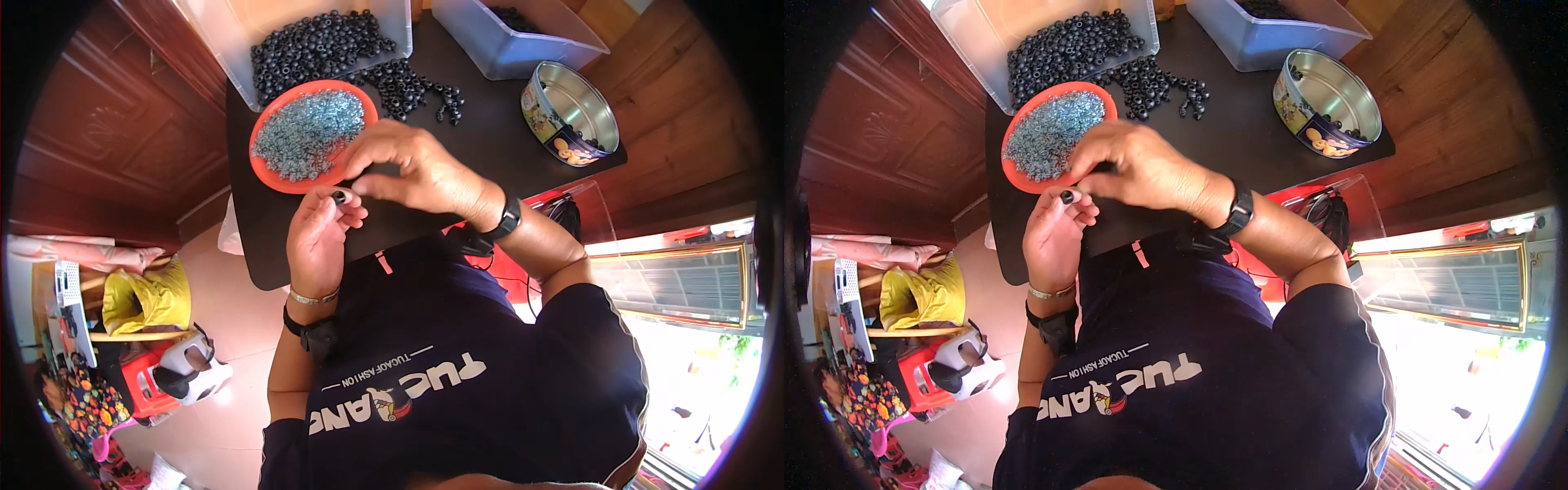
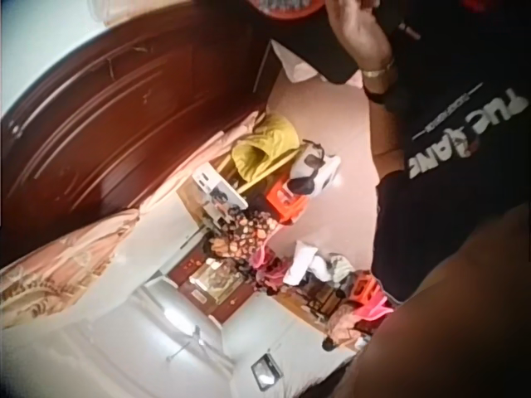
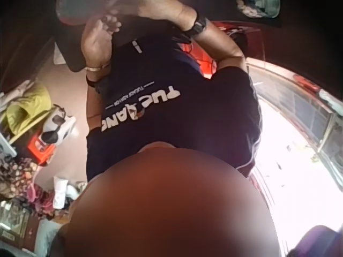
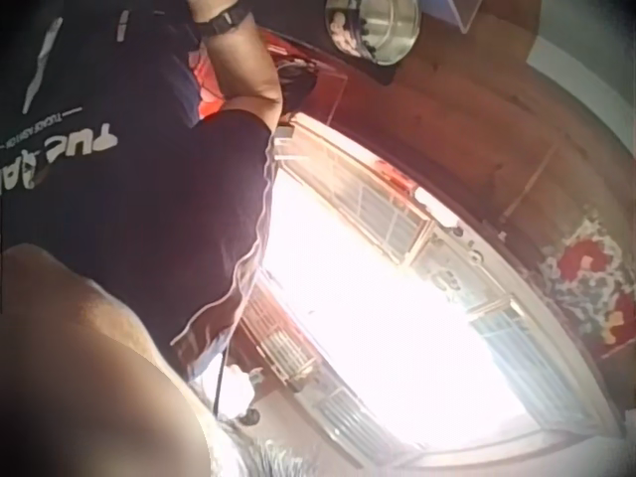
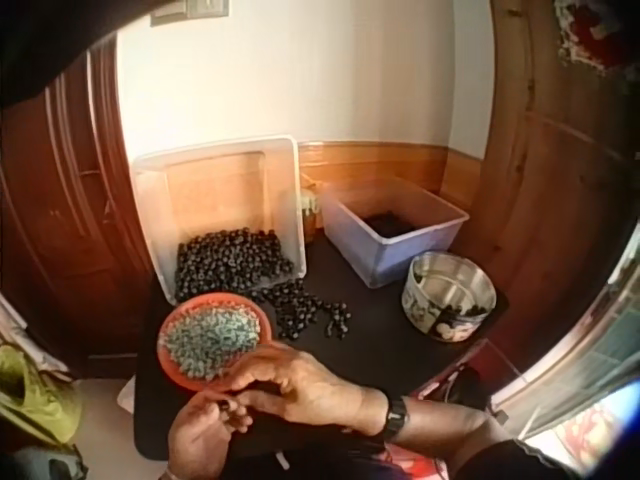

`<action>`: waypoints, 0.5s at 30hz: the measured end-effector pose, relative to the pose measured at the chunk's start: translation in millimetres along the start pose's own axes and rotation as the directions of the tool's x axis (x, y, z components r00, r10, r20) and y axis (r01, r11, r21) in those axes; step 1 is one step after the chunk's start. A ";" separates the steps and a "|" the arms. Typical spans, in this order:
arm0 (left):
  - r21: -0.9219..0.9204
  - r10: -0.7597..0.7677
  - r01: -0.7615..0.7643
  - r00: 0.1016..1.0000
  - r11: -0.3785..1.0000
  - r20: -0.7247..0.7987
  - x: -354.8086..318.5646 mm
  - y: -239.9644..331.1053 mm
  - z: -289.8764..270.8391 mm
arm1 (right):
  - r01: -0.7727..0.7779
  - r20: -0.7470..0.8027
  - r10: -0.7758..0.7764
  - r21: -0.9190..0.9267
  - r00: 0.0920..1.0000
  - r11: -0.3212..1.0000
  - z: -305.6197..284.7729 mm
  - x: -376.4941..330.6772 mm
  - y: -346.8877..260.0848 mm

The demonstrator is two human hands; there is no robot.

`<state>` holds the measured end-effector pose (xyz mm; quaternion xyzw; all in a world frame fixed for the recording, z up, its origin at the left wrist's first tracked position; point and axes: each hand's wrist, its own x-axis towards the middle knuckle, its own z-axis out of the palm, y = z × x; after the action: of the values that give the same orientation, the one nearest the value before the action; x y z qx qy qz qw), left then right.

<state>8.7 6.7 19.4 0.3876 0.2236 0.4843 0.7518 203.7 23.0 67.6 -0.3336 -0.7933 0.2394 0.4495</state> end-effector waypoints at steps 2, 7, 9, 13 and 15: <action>0.033 0.032 -0.032 0.999 0.999 -0.016 -2.8 -0.2 -8.7 | 0.029 -0.015 -0.033 -0.197 0.999 0.980 -21.0 2.6 8.9; -0.018 0.016 -0.016 0.999 1.000 -0.030 -5.3 0.1 -20.9 | -0.168 -0.149 0.090 -0.682 0.985 0.711 -82.3 -12.7 40.5; -0.018 0.017 -0.017 0.999 1.000 -0.027 -4.3 -0.9 -21.3 | -0.208 -0.159 0.134 -0.690 0.978 0.693 -97.8 -21.5 51.1; -0.028 0.009 -0.010 1.000 1.000 -0.026 -3.4 -1.3 -22.9 | -0.324 -0.197 0.270 -0.737 0.942 0.593 -109.9 -27.5 63.8; -0.032 0.011 -0.011 1.000 0.999 -0.022 -4.1 -1.7 -25.6 | -0.311 -0.179 0.281 -0.776 0.943 0.549 -110.2 -25.7 66.1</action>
<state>-10.4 12.0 2.5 0.3714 0.2220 0.4962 0.7527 330.3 56.5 61.5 -0.6306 -0.7407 -0.0718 0.2204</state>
